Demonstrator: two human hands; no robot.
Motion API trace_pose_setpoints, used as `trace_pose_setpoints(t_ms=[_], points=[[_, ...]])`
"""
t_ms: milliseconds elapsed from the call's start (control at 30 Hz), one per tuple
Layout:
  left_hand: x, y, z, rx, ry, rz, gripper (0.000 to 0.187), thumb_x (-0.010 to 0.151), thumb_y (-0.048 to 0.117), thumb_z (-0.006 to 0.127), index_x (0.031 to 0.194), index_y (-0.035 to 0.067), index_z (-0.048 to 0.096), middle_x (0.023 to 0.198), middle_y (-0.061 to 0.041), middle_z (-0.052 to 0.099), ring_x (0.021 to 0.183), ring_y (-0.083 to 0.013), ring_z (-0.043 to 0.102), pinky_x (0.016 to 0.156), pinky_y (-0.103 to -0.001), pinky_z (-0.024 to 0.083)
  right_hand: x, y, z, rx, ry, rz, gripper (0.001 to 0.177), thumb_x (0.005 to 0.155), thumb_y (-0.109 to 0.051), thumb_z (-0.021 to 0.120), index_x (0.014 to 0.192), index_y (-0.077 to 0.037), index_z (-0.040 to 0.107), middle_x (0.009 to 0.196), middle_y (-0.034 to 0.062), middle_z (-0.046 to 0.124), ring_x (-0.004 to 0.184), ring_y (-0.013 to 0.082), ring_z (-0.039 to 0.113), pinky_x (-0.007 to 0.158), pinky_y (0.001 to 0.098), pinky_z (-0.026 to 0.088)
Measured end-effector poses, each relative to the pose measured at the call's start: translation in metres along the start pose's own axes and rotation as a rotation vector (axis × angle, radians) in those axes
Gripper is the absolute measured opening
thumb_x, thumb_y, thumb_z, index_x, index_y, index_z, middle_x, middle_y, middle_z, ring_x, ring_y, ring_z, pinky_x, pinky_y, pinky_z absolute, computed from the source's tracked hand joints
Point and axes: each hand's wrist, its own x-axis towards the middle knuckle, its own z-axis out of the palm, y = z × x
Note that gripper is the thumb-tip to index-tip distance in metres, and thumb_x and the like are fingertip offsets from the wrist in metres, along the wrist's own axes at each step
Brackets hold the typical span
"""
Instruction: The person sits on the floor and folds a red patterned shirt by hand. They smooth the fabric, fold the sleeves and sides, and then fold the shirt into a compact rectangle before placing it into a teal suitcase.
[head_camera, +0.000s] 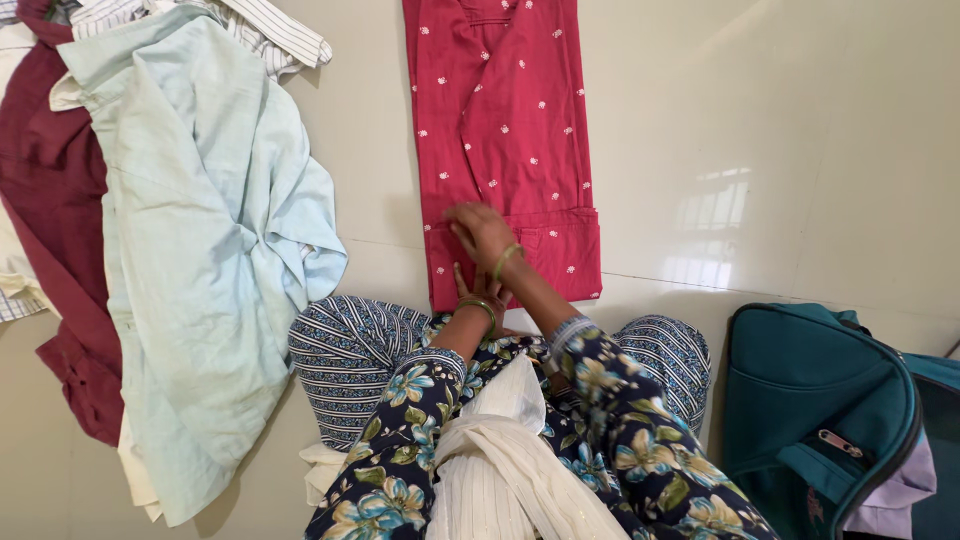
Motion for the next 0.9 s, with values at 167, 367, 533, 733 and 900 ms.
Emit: trace_pose_setpoints(t_ms=[167,367,533,733,900], points=[[-0.002,0.0,0.0,0.028,-0.03,0.002,0.127,0.075,0.087,0.061,0.165,0.023,-0.001,0.173,-0.014,-0.019,0.153,-0.0472,-0.029,0.102,-0.086,-0.018,-0.049,0.017,-0.022,-0.18,-0.283,-0.13,0.048,0.103,-0.031,0.057,0.146,-0.01,0.053,0.154,0.0105,0.05,0.147,0.0288,0.042,0.125,0.0476,0.027],[-0.007,0.002,-0.002,0.013,0.032,-0.019,0.134,0.07,0.085,0.066,0.165,0.027,-0.009,0.17,-0.011,-0.029,0.147,-0.0483,-0.038,0.1,-0.086,-0.017,-0.041,0.035,-0.038,-0.468,-0.563,-0.215,0.074,0.1,-0.05,0.048,0.162,-0.017,0.026,0.17,0.0015,0.024,0.157,0.0219,0.02,0.127,0.0484,0.009],[-0.002,0.002,0.001,0.007,0.063,-0.04,0.137,0.064,0.086,0.069,0.164,0.038,-0.012,0.169,-0.01,-0.032,0.146,-0.0467,-0.04,0.101,-0.085,-0.018,-0.024,0.037,-0.047,-0.567,-0.61,-0.243,0.072,0.102,-0.054,0.041,0.164,-0.024,0.02,0.17,-0.0034,0.02,0.157,0.0207,0.015,0.127,0.0513,0.006],[0.008,0.001,0.008,0.005,0.065,-0.047,0.141,0.062,0.087,0.071,0.164,0.037,-0.011,0.169,-0.012,-0.032,0.146,-0.0496,-0.039,0.099,-0.086,-0.018,-0.01,0.027,-0.05,-0.61,-0.637,-0.172,0.074,0.102,-0.057,0.038,0.165,-0.026,0.014,0.172,-0.0028,0.01,0.158,0.0206,0.01,0.126,0.0532,0.003],[0.002,0.002,0.006,-0.016,0.15,-0.035,0.145,0.059,0.086,0.073,0.164,0.036,-0.015,0.168,-0.01,-0.033,0.144,-0.0499,-0.039,0.098,-0.087,-0.016,0.005,0.025,-0.049,-0.588,-0.654,-0.021,0.073,0.102,-0.057,0.036,0.164,-0.027,0.012,0.172,-0.0037,0.007,0.157,0.0223,0.006,0.125,0.0547,-0.002]])
